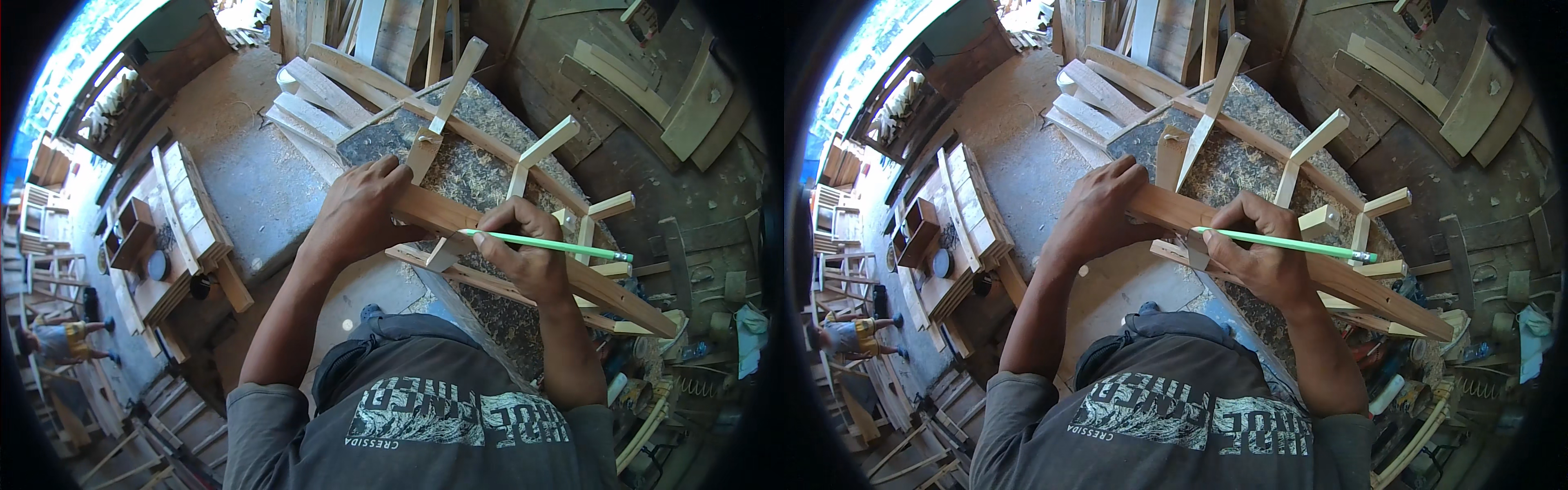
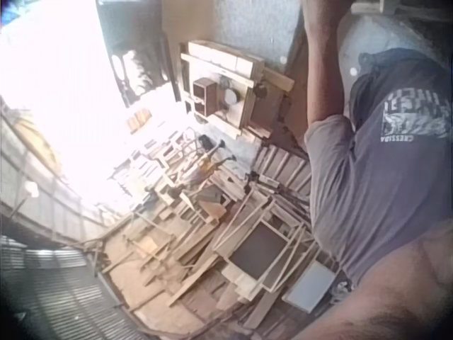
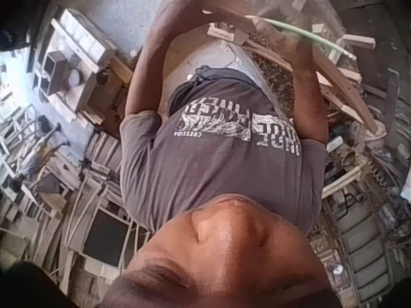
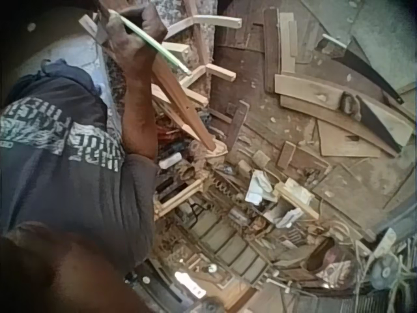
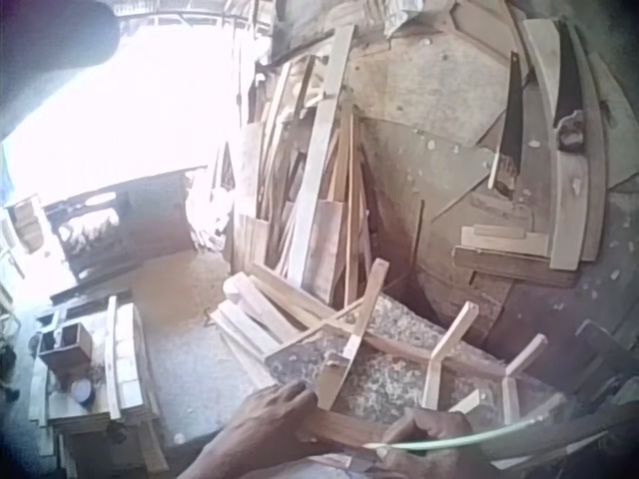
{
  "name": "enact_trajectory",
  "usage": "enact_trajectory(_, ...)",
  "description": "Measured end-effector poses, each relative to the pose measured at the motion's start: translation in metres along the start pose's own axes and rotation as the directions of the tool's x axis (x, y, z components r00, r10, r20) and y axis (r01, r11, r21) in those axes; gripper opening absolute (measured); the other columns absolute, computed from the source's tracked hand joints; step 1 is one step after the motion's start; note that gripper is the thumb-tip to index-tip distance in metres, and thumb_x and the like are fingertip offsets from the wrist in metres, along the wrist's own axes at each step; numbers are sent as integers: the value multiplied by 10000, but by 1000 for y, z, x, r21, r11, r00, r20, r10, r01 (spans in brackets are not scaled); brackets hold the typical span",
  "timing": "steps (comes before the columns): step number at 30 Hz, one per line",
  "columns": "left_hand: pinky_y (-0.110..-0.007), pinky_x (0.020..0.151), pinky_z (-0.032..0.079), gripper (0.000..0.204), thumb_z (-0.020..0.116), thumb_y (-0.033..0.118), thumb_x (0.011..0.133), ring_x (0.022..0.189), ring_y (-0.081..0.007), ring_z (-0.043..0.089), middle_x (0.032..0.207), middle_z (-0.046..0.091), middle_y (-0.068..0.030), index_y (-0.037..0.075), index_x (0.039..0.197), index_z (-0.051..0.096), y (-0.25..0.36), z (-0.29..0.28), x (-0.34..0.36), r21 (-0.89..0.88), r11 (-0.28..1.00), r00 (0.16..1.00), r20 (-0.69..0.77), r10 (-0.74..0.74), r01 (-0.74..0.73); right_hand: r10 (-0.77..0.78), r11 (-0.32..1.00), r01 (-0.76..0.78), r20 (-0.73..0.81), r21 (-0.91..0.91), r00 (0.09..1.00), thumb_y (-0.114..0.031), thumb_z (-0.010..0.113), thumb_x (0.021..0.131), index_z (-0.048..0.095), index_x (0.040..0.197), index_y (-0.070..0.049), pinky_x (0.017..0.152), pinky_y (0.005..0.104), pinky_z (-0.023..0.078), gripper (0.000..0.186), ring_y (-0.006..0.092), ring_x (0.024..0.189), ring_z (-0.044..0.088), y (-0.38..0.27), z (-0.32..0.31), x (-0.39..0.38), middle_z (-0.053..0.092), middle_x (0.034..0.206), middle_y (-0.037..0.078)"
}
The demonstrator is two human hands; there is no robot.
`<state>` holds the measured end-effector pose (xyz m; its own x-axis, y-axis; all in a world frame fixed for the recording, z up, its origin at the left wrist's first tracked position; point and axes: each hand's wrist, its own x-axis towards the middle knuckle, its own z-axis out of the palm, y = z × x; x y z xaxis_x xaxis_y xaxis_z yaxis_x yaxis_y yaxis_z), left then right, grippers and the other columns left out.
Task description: Assembling a wooden structure by hammering nails, applying glue, and marking with a pencil.
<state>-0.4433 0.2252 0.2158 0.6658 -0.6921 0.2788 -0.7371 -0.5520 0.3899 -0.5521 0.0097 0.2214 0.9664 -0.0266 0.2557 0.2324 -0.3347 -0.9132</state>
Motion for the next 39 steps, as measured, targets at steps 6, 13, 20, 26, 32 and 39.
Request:
enact_trajectory(6,-423,820,497,561,881,363,613,933,-318,613,985,594,-131,30,961,593,1,1,-1,0,1000,1000,9,-25,25,26,999,-27,10,29,1000,-112,705,836,600,800,-9,567,230,451,152,46,625,545,-1,0,-2,612,686,20)
enact_trajectory(13,-417,831,501,576,884,368,610,947,-308,615,993,595,-130,29,979,598,2,0,-2,-1,999,999,15,-39,39,-25,1000,24,31,18,999,-116,709,839,602,808,-7,579,234,455,156,51,638,546,-1,-1,-2,613,708,21)
enact_trajectory(20,-415,835,504,588,885,379,613,950,-304,614,1002,592,-127,28,989,601,3,0,-1,-5,999,998,35,-49,49,-13,1000,13,33,-1,999,-116,706,844,600,822,-13,595,228,460,150,53,660,553,0,0,-2,631,754,33)
enact_trajectory(26,-419,831,502,594,889,377,601,945,-305,610,1009,586,-124,30,985,597,6,0,-2,-10,998,998,27,-56,56,-29,999,31,47,-41,998,-131,692,861,608,833,-10,587,239,468,150,58,658,567,-3,-6,-5,631,732,26)
enact_trajectory(32,-421,813,498,594,880,393,606,932,-304,610,980,579,-122,41,987,591,-1,3,-9,11,1000,1000,-19,-25,25,-134,938,117,-31,-326,990,-182,613,940,595,1208,-12,799,377,545,317,258,888,685,-28,-55,-27,674,1031,175)
enact_trajectory(39,-441,1009,410,766,894,355,587,1180,-333,510,1291,515,-138,55,1203,551,0,-4,-8,-46,998,968,-248,26,-39,207,657,-91,63,-749,976,-362,805,756,604,1221,-61,737,423,499,590,381,829,647,-10,-76,-54,647,888,198)
